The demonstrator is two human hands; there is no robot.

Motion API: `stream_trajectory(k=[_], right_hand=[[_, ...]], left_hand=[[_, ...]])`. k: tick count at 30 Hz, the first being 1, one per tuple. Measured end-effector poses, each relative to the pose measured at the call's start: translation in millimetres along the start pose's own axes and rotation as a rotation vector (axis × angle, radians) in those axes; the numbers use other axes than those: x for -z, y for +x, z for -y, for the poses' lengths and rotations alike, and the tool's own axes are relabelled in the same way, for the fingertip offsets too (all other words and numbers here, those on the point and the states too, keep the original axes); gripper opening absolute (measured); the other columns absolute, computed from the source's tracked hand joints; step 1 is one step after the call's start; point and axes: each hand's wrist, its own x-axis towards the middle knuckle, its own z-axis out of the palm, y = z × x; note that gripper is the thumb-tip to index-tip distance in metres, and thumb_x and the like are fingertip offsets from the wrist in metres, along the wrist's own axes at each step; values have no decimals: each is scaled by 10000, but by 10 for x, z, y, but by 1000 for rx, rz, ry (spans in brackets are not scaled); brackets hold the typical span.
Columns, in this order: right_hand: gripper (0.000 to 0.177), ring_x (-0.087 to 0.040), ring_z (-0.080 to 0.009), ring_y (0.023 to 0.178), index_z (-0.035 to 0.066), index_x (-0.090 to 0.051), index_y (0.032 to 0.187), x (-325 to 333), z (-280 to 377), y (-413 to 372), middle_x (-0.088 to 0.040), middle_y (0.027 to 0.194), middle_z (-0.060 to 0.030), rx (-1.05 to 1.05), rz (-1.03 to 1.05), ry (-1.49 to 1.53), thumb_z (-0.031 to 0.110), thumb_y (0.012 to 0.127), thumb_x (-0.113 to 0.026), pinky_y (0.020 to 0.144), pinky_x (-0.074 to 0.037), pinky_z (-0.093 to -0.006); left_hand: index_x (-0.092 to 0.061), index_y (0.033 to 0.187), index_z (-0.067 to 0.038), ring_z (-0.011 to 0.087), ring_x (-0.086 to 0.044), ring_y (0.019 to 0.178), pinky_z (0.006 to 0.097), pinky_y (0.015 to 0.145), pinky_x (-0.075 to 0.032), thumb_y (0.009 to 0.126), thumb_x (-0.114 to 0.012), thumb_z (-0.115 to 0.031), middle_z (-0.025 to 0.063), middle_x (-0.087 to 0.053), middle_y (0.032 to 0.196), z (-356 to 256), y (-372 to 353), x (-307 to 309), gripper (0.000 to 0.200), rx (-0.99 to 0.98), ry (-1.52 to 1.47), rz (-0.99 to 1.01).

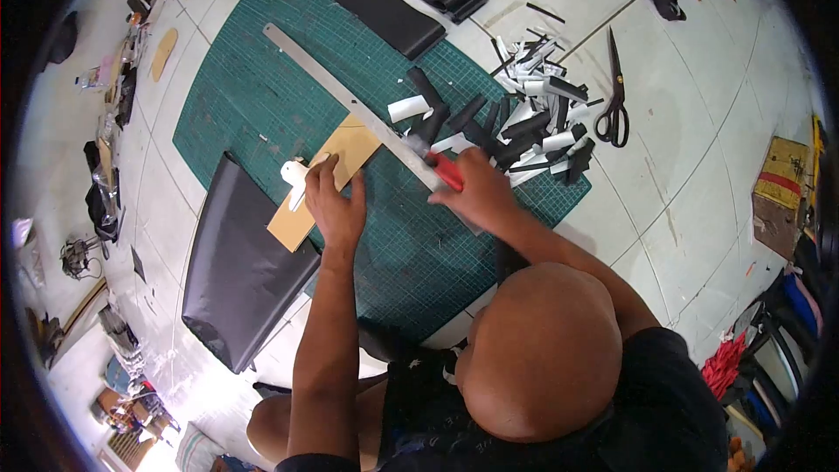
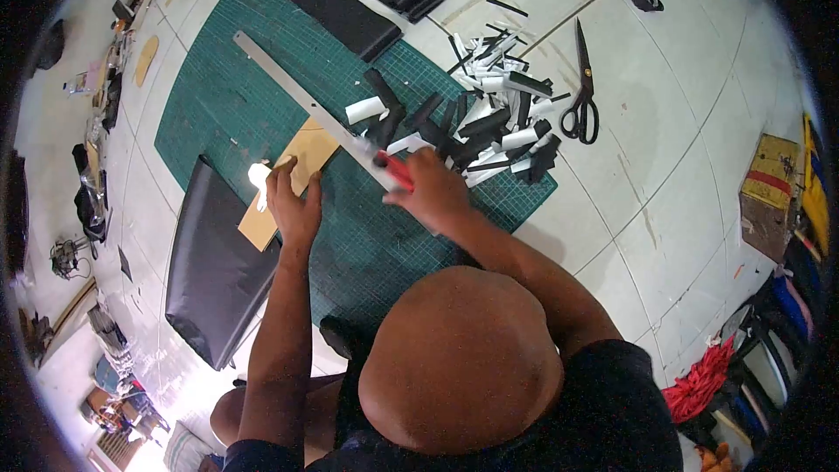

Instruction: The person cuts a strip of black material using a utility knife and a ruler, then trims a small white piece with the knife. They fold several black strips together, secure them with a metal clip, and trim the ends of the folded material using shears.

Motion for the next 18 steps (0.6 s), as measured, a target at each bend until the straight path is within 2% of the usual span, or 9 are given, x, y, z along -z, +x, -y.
stream_trajectory(k=[3, 5, 9, 11, 13, 15, 18], right_hand=[[428, -629, -358, 901, 25, -573, 985, -176, 49, -23, -580, 953, -141, 124, 68, -64, 308, 746, -787, 731, -529, -472], [384, -634, -350, 885, 25, -579, 963, -91, 103, -58, -589, 949, -140, 62, 17, -2, 262, 732, -774, 724, -529, -475], [315, -620, -380, 894, 26, -580, 943, 784, 243, -64, -600, 966, -169, -50, 13, 5, 161, 712, -746, 750, -504, -475], [302, -606, -394, 924, 26, -573, 933, 1042, 60, -111, -592, 995, -183, -115, -110, -130, 148, 715, -741, 765, -489, -475], [300, -580, -394, 880, 20, -559, 937, 1222, -414, -181, -556, 978, -178, -60, -229, -137, 101, 705, -733, 750, -465, -480], [256, -549, -376, 843, 9, -536, 897, 1444, -710, -254, -526, 906, -168, 31, -377, -163, 69, 714, -706, 756, -449, -439], [226, -543, -336, 823, 6, -556, 892, 1651, -1159, -424, -526, 882, -153, -51, -505, -146, 97, 748, -705, 763, -448, -410]], left_hand=[[-628, 1172, -21, 322, -574, 978, 420, 859, -473, 836, -710, -182, 174, -572, 1080, 183, -82, 156, 381, 148, -66, -56], [-651, 1141, -23, 276, -569, 913, 391, 814, -489, 850, -690, -162, 159, -570, 1049, 320, -143, 288, 325, 242, -73, -99], [-670, 1122, -27, 238, -584, 872, 374, 801, -494, 862, -688, -202, 130, -585, 1028, 654, -199, 489, 314, 367, -84, -158], [-674, 1113, -27, 231, -590, 862, 369, 794, -497, 865, -688, -219, 124, -593, 1027, 808, -193, 543, 314, 399, -94, -175], [-673, 1109, -24, 229, -595, 860, 366, 791, -500, 867, -686, -228, 125, -600, 1028, 952, -198, 564, 316, 423, -88, -187], [-672, 1100, -16, 224, -604, 858, 362, 787, -504, 867, -686, -237, 128, -614, 1022, 1121, -242, 564, 321, 425, -107, -191], [-672, 1098, -14, 233, -610, 866, 366, 785, -508, 864, -685, -233, 135, -615, 1020, 1229, -261, 538, 321, 480, -191, -185]])
